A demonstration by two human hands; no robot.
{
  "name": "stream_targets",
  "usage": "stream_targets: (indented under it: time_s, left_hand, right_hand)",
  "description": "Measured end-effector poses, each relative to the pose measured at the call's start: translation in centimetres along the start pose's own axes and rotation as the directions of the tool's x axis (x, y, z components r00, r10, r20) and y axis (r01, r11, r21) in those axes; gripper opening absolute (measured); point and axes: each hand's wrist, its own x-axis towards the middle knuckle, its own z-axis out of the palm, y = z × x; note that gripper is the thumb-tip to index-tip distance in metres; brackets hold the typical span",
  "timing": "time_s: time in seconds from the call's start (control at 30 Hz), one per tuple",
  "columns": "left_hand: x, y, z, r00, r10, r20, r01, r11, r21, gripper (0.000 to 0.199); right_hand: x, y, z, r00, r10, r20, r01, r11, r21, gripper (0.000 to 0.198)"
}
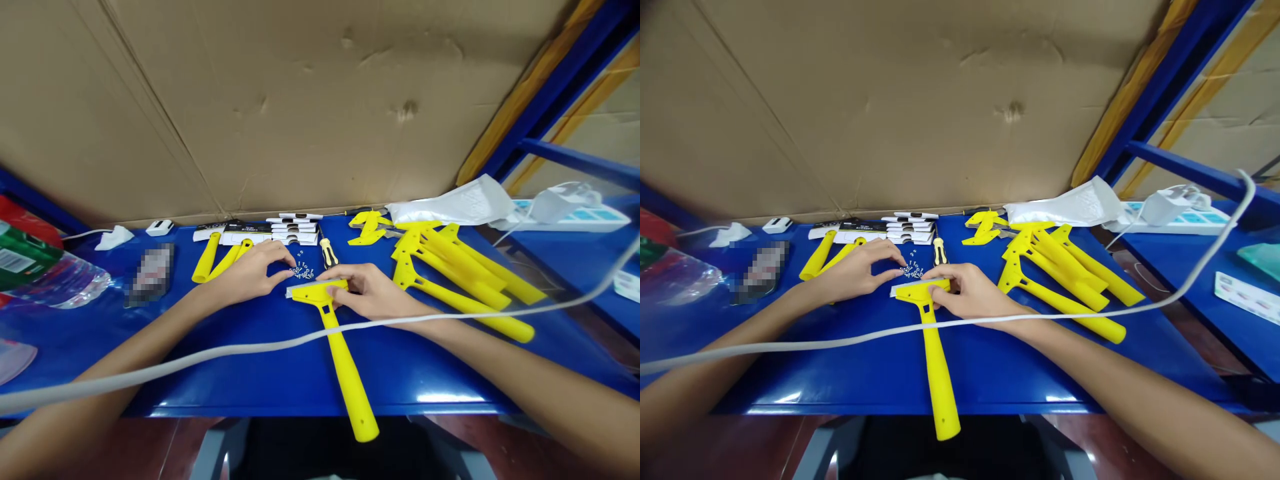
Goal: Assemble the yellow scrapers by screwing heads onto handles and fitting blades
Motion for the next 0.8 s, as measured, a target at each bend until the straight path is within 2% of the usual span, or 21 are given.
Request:
stream_targets:
  time_s: [0.17,0.33,0.5,0.57,0.63,0.7,0.77,0.8]
  left_hand:
    - [-0.7,-0.5,0.7,0.999,0.006,-0.038,-0.004,0.999,0.040,0.017]
    - [-0.8,-0.9,0.5,1.000,0.008,0.007,-0.009,0.998,0.067,0.020]
    - [-1.0,-1.2,0.5,0.997,0.072,0.037,-0.080,0.959,0.271,0.025]
    - [-0.9,-1.2,0.3,0.998,0.068,-0.001,-0.064,0.950,0.306,0.027]
    - [-0.9,-0.7,-0.4,0.990,0.059,-0.125,-0.022,0.961,0.277,0.026]
    - [-1.0,0.3,-1.5,0.941,0.074,-0.330,-0.002,0.977,0.211,0.020]
    - [-1.2,1.6,-2.6,0.827,0.163,-0.538,-0.042,0.972,0.231,0.012]
    - [-1.4,2.3,-3.1,0.766,0.220,-0.604,-0.062,0.961,0.271,0.009]
  right_hand:
    - [0.0,0.5,0.6,0.999,0.001,-0.040,0.001,0.998,0.063,0.035]
    - [0.2,0.5,0.9,0.996,-0.033,-0.083,0.047,0.983,0.175,0.041]
    - [0.2,0.0,1.1,0.992,-0.050,-0.115,0.078,0.962,0.261,0.049]
    - [0.3,-0.1,1.1,0.992,-0.047,-0.119,0.077,0.962,0.264,0.049]
    - [0.3,-0.1,1.0,0.991,-0.048,-0.126,0.079,0.963,0.259,0.048]
    - [0.3,-0.1,1.0,0.991,-0.048,-0.126,0.079,0.963,0.259,0.048]
    - [0.3,-0.1,1.0,0.991,-0.050,-0.124,0.081,0.963,0.257,0.048]
    - [0.3,0.0,1.1,0.991,-0.052,-0.125,0.083,0.963,0.255,0.047]
